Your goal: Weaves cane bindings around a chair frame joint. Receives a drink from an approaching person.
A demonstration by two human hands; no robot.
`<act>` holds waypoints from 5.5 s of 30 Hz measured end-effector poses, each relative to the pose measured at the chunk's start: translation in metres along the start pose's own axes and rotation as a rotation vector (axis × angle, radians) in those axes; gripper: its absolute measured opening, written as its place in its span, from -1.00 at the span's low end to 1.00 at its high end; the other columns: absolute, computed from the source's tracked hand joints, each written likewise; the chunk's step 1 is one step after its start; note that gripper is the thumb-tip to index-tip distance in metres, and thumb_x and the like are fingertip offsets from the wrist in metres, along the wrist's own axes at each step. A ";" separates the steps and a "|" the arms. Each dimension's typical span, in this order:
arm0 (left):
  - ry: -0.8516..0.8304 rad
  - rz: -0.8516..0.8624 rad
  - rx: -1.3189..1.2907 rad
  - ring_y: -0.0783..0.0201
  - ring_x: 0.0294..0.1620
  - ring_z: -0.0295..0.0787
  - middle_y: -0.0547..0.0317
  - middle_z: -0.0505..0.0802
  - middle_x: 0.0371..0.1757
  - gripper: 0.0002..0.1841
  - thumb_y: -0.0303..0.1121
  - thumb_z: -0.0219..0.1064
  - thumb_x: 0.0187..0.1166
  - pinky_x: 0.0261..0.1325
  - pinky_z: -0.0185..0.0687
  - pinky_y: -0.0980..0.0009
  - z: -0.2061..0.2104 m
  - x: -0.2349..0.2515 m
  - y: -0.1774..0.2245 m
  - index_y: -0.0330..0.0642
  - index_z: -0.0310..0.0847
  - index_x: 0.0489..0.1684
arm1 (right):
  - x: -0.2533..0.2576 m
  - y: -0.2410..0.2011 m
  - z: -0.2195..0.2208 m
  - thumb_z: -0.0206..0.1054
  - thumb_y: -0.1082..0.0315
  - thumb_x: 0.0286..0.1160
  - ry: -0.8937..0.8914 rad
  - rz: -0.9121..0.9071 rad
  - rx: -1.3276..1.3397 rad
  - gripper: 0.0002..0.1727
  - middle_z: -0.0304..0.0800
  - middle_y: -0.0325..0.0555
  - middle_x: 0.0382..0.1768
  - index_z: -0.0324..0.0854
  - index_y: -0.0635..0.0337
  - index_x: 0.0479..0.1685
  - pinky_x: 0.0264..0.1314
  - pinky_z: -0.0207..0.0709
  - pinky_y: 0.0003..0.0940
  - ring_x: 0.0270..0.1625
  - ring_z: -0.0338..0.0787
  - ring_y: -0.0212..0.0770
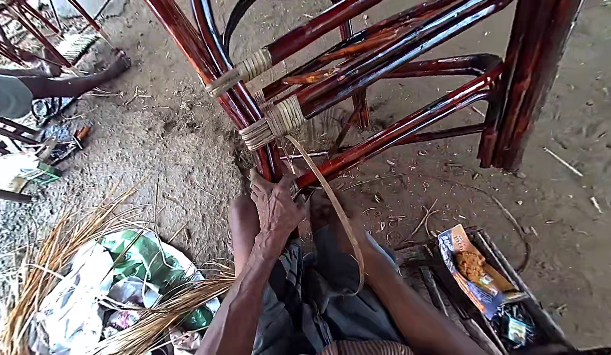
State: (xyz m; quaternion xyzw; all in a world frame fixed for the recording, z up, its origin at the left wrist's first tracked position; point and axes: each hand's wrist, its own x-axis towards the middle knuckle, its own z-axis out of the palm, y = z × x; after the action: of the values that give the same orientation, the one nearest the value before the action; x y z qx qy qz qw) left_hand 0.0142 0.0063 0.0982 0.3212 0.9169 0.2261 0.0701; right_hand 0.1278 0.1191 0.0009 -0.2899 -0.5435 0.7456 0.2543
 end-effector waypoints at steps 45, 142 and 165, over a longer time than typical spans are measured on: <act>-0.172 0.035 0.069 -0.39 0.49 0.47 -0.56 0.10 0.72 -0.31 -0.48 0.45 0.21 0.13 0.73 -0.14 -0.008 0.045 -0.025 0.44 0.66 0.41 | 0.064 -0.011 0.022 0.28 0.79 0.34 -0.617 0.373 0.021 -0.77 0.73 -0.13 -0.32 0.54 0.33 -0.14 -0.24 0.75 -0.37 -0.35 0.77 -0.30; -0.022 -0.031 0.013 -0.44 0.39 0.53 -0.54 0.12 0.72 -0.55 -0.35 0.54 0.47 0.12 0.70 -0.17 0.010 0.009 -0.003 0.30 0.70 0.34 | -0.081 -0.086 0.021 0.02 0.29 0.76 -0.267 0.262 -0.354 -0.69 0.21 -0.37 -0.68 0.71 0.14 -0.01 -0.62 0.16 -0.48 -0.70 0.19 -0.44; 0.327 0.078 -0.083 -0.45 0.57 0.39 -0.65 0.14 0.72 -0.37 -0.05 0.55 0.36 0.41 0.57 -0.09 0.044 0.026 -0.022 0.38 0.60 0.53 | 0.113 -0.166 0.103 0.07 0.45 0.68 -0.306 0.344 -0.243 -0.79 0.29 -0.34 -0.70 0.48 0.13 -0.37 -0.81 -0.01 -0.64 -0.80 0.11 -0.49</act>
State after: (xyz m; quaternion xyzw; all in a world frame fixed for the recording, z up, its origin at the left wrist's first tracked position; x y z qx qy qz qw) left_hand -0.0061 0.0236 0.0499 0.3124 0.8928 0.3157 -0.0756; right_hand -0.0139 0.1754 0.1670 -0.2901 -0.6039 0.7424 0.0019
